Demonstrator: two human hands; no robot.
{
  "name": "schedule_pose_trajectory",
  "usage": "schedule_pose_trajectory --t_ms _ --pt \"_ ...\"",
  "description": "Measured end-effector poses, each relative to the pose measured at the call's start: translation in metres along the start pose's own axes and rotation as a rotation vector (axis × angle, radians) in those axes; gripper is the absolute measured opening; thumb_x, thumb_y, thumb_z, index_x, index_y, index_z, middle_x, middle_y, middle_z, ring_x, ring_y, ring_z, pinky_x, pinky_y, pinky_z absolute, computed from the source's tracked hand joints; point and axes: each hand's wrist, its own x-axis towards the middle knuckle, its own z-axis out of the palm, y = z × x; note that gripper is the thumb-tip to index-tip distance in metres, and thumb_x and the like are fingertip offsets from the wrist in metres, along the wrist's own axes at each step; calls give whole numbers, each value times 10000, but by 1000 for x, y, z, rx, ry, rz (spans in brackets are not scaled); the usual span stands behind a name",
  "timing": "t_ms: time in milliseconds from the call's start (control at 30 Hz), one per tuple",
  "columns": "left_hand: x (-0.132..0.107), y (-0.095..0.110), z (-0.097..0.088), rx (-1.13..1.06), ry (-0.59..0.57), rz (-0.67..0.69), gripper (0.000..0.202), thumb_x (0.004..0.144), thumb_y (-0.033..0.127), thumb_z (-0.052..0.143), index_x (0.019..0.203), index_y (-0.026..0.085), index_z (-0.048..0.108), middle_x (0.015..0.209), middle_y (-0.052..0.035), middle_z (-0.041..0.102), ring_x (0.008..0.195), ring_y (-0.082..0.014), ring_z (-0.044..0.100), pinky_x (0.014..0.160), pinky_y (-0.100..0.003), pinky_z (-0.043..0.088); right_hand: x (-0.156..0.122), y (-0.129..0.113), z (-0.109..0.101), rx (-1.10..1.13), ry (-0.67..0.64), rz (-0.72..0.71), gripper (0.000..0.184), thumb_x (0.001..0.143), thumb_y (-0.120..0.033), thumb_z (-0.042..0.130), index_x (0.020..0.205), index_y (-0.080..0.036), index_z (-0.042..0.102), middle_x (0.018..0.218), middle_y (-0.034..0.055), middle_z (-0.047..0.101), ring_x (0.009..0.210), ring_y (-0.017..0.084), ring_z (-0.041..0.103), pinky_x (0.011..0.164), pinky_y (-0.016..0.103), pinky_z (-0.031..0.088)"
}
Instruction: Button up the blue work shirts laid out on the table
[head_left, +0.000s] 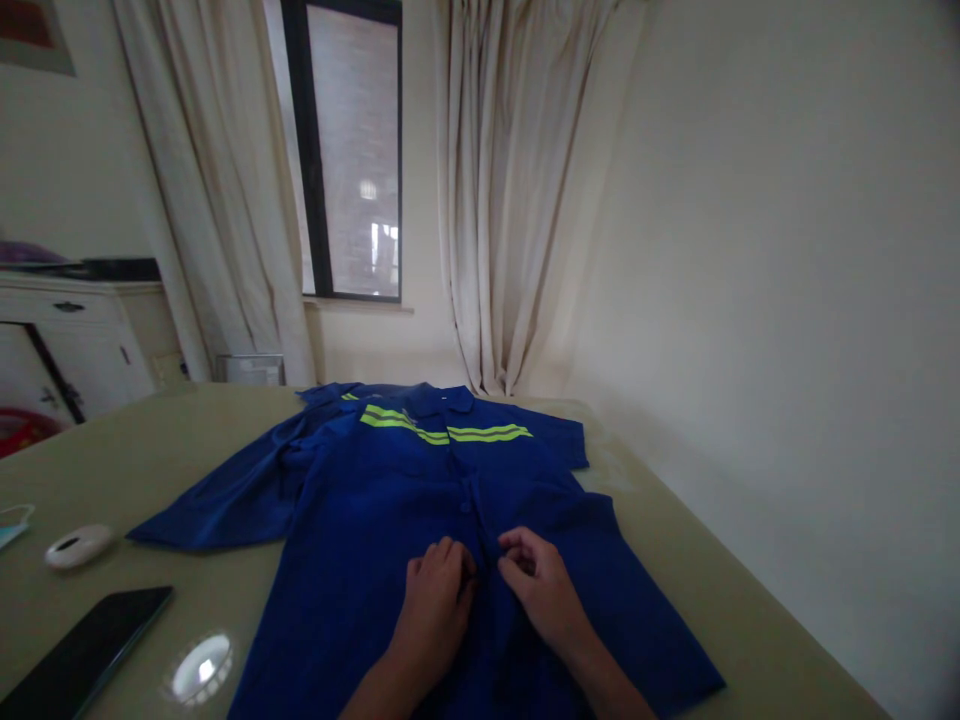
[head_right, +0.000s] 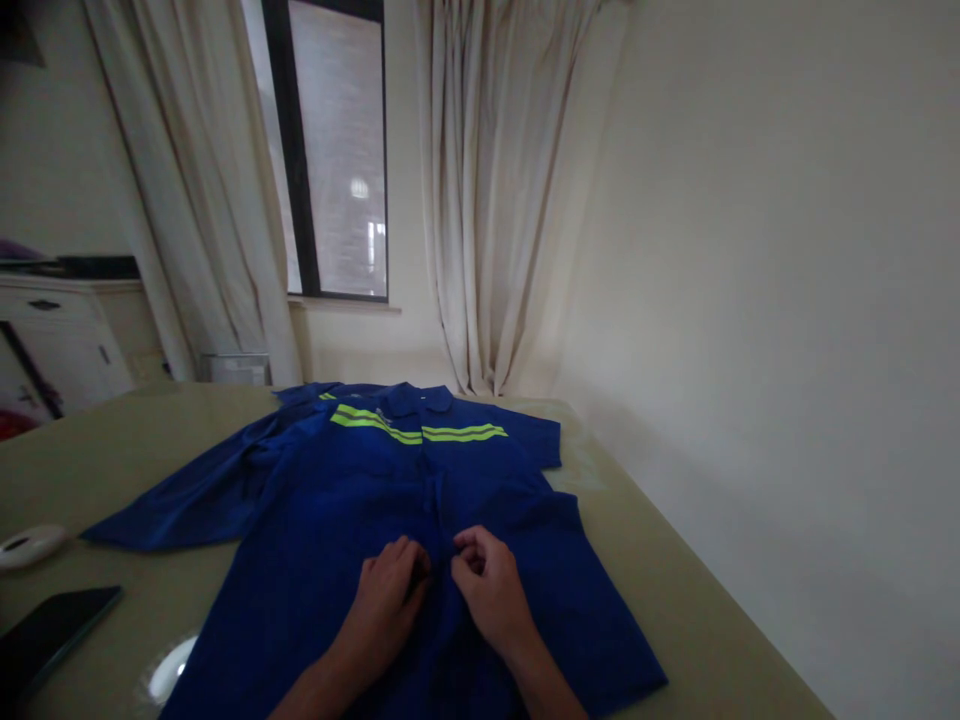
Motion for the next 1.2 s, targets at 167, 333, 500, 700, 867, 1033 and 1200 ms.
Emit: schedule_pose_trajectory --t_ms 167,333,500,700,867,1033,1200 --pt "-1 -2 -1 -52 7 49 191 914 111 442 935 222 596 973 -29 658 929 -216 577 818 -342 364 -4 2 5 -14 -48 -29 406 782 -324 679 1164 -205 603 814 -8 620 725 178 591 676 287 466" --pt "0 -6 4 -95 -3 81 333 936 104 402 1150 243 616 1099 -39 674 974 -212 612 849 -349 392 -14 0 12 -256 -66 -176 637 662 -127 672 1282 -243 584 1036 37 651 914 210 621 851 326 485" --pt "-1 -6 7 -97 13 81 413 948 116 403 1284 280 578 1233 -46 640 1054 -214 621 891 -351 406 -10 1 10 -134 1 -82 565 697 -106 557 1249 -221 592 926 22 657 770 181 640 716 295 499" --pt "-1 -3 3 -37 -7 78 285 913 100 445 1061 255 632 1095 -29 649 965 -216 614 842 -338 403 -1 3 5 121 40 -35 362 761 -200 549 1116 -198 619 789 0 670 696 174 633 645 279 474" --pt "-2 -3 4 -95 18 101 211 928 138 456 996 241 627 1057 -36 636 950 -216 597 818 -337 408 -5 -4 8 58 20 -55 246 821 -244 575 1050 -202 656 868 31 705 771 189 668 676 286 501" --pt "-2 -3 2 -205 59 121 307 914 157 511 1185 251 622 1155 -47 648 1063 -231 587 925 -364 437 -11 -9 12 60 -9 -48 283 820 -312 679 1084 -212 655 898 38 713 825 214 704 676 291 540" --pt "-3 -3 4 -208 53 130 461 876 130 551 1291 323 605 1187 -20 654 1074 -225 595 952 -376 455 -9 -4 14 133 12 -47 338 801 -275 673 1131 -215 631 890 44 738 827 232 730 718 323 560"
